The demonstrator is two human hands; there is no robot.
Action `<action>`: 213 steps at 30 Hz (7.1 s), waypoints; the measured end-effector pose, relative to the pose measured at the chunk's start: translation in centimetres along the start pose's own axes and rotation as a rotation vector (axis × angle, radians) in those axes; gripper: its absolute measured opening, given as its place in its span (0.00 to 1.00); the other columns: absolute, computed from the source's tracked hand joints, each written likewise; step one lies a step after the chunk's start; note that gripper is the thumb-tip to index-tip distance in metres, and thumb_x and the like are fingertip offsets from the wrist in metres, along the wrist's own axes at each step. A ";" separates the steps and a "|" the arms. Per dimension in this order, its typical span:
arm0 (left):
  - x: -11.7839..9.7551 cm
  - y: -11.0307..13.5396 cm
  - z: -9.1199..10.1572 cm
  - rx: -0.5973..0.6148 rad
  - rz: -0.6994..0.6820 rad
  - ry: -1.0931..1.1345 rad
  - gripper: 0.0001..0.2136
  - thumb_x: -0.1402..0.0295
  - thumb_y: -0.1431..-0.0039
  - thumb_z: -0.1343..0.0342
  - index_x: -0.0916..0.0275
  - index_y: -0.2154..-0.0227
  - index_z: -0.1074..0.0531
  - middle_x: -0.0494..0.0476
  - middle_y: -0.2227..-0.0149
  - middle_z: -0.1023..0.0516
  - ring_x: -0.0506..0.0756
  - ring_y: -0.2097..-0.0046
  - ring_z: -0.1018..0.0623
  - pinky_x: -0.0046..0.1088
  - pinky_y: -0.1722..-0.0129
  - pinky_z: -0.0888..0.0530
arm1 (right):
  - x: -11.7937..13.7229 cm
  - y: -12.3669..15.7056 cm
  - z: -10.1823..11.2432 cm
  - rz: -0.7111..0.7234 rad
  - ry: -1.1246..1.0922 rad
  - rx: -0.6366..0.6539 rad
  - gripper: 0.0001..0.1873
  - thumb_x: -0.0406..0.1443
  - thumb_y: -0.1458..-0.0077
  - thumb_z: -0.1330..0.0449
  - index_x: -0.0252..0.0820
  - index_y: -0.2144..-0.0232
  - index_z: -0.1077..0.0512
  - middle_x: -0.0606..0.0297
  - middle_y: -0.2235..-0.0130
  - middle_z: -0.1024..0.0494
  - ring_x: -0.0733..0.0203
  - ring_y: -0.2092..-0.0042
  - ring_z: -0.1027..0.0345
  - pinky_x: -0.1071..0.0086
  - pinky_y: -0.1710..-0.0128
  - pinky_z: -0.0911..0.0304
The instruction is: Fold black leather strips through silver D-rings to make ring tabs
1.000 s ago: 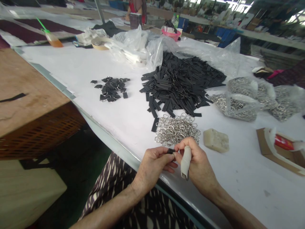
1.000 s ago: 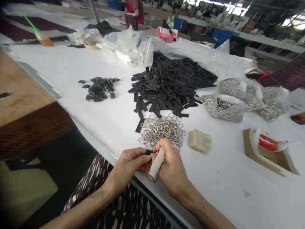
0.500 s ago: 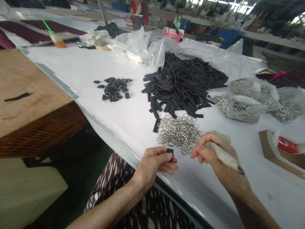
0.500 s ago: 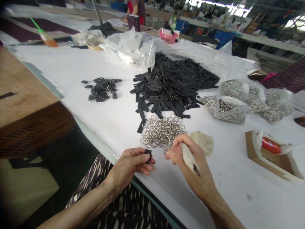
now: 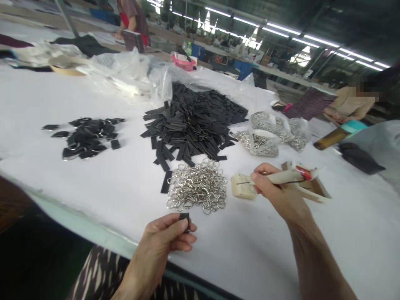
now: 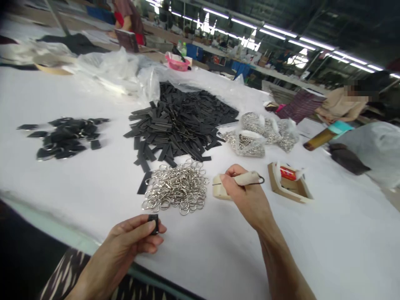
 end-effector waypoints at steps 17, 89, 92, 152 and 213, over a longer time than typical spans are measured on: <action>-0.3 0.1 -1.2 -0.010 0.032 -0.047 0.06 0.68 0.62 0.35 0.66 0.80 0.23 0.56 0.76 0.21 0.48 0.79 0.26 0.19 0.79 0.29 | -2.9 -2.4 -0.2 -0.124 0.234 0.070 0.09 0.39 0.52 0.49 0.45 0.81 0.39 0.74 0.81 0.38 0.65 0.77 0.44 0.72 0.78 0.52; 0.6 1.3 -1.9 0.182 0.040 -0.284 0.07 0.72 0.51 0.45 0.66 0.81 0.25 0.53 0.84 0.26 0.49 0.80 0.27 0.23 0.76 0.29 | 1.4 2.5 -7.0 -0.014 -0.410 0.526 0.11 0.39 0.47 0.44 0.41 0.78 0.36 0.73 0.81 0.37 0.68 0.76 0.45 0.71 0.75 0.49; 0.5 1.3 -2.0 0.180 0.044 -0.285 0.07 0.72 0.52 0.45 0.66 0.81 0.25 0.54 0.84 0.26 0.49 0.80 0.27 0.23 0.77 0.29 | 1.6 2.6 -6.7 0.035 -0.392 0.430 0.12 0.37 0.48 0.44 0.41 0.81 0.37 0.72 0.82 0.38 0.67 0.77 0.46 0.71 0.76 0.50; -8.5 -5.7 6.7 -0.391 -0.628 -0.704 0.03 0.72 0.53 0.45 0.62 0.74 0.27 0.52 0.75 0.27 0.52 0.74 0.27 0.30 0.71 0.29 | -1.7 -0.1 -3.4 0.142 -0.152 -0.058 0.10 0.44 0.46 0.45 0.45 0.67 0.33 0.70 0.77 0.29 0.68 0.80 0.42 0.75 0.80 0.42; 0.0 -0.9 -1.1 0.139 -0.118 -0.166 0.03 0.71 0.53 0.44 0.66 0.74 0.30 0.51 0.81 0.27 0.48 0.80 0.29 0.21 0.85 0.31 | 0.6 2.9 -9.4 0.272 -0.252 0.091 0.04 0.35 0.47 0.42 0.44 0.68 0.35 0.64 0.66 0.22 0.60 0.66 0.27 0.71 0.70 0.34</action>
Point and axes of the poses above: each hand's wrist, its own y-axis away from the middle knuckle, its own z-axis out of the back of the hand, x = y × z, the point moved 2 cm from there along -y, towards the middle knuckle
